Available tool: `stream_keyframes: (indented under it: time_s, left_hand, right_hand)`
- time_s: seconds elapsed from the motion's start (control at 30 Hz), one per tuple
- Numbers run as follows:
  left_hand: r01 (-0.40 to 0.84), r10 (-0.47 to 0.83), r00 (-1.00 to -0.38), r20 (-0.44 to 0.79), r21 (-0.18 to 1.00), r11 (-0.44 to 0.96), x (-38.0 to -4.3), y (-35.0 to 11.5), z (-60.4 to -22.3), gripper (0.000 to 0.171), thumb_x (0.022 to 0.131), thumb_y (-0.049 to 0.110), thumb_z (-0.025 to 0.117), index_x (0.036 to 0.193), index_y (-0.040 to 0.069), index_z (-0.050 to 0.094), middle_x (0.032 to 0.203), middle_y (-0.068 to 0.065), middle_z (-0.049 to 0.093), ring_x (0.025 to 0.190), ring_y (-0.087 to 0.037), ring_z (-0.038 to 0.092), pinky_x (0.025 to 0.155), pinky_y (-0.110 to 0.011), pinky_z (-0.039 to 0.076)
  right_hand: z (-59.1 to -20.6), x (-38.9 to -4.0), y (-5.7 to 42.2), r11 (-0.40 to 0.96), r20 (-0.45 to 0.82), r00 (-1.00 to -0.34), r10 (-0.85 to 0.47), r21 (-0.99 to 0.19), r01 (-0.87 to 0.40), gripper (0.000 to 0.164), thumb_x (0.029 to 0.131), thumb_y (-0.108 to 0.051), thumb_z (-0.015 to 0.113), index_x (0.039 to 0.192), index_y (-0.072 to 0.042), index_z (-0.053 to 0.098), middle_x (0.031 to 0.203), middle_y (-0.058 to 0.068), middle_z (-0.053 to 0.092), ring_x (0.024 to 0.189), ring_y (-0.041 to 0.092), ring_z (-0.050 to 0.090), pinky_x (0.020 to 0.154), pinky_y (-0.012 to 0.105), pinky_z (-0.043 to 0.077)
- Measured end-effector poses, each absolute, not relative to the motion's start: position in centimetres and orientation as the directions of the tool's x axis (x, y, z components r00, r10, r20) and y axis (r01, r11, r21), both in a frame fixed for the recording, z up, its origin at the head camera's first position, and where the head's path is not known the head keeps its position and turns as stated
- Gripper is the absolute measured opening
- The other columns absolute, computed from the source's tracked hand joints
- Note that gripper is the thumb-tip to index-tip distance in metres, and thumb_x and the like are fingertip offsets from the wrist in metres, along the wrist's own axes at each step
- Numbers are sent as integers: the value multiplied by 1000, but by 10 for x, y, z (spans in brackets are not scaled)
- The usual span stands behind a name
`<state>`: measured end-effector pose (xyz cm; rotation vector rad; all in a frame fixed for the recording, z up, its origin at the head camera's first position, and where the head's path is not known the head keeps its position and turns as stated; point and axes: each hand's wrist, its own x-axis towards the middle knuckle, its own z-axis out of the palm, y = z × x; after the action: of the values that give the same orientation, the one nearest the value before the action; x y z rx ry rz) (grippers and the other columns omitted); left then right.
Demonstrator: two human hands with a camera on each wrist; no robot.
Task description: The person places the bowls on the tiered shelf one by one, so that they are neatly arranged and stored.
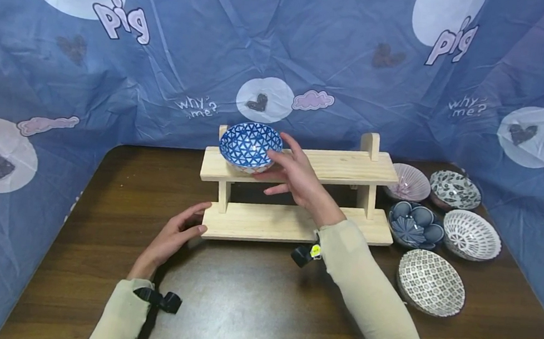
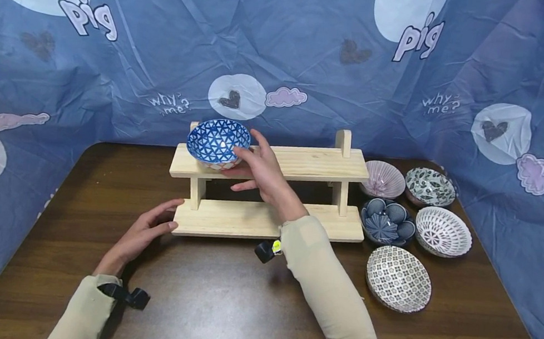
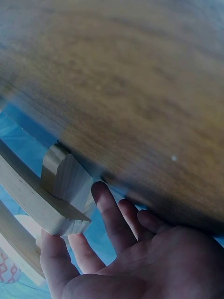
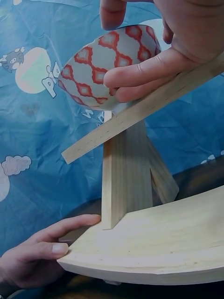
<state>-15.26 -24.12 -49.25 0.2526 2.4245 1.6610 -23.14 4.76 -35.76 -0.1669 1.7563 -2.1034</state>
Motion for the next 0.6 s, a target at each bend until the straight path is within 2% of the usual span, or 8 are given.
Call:
stream_keyframes:
  time_s: [0.1,0.27,0.43,0.6]
  left_hand:
    - [42,249,-967,-51,934,354,-152,-241,-493,53,99,19,60,149,13,45,138,-24,56,116,-23,52,91,-30,45]
    - [52,250,-967,-41,934,354,-152,-241,-493,53,99,18,60,149,12,46,137,-24,57,115,-20,53,91,-29,45]
    - [50,246,-968,-42,933,356,-152,-241,-493,52,99,18,61,149,13,46,137,-23,57,115,-19,53,91,-28,45]
    - [45,243,-969,-46,933,356,-153,-240,-493,53,99,19,61,149,12,46,138,-23,57,116,-20,52,91,-28,45]
  right_hand:
    - [-359,-229,50,-134,-158,-918,-363,-966,219,72,101,-24,52,160,-25,11,150,21,46,85,18,75,58,34,59]
    - [-360,-225,55,-105,-149,-927,-344,-975,196,67,101,-23,53,158,-21,18,147,20,51,91,18,73,58,34,60]
    - [-359,-222,62,-80,-145,-936,-322,-981,179,60,102,-22,53,155,-16,25,152,16,48,100,22,71,62,34,60]
    - [-359,-216,69,-107,-141,-942,-304,-978,181,56,103,-19,51,153,-12,27,153,18,46,94,16,70,64,33,61]
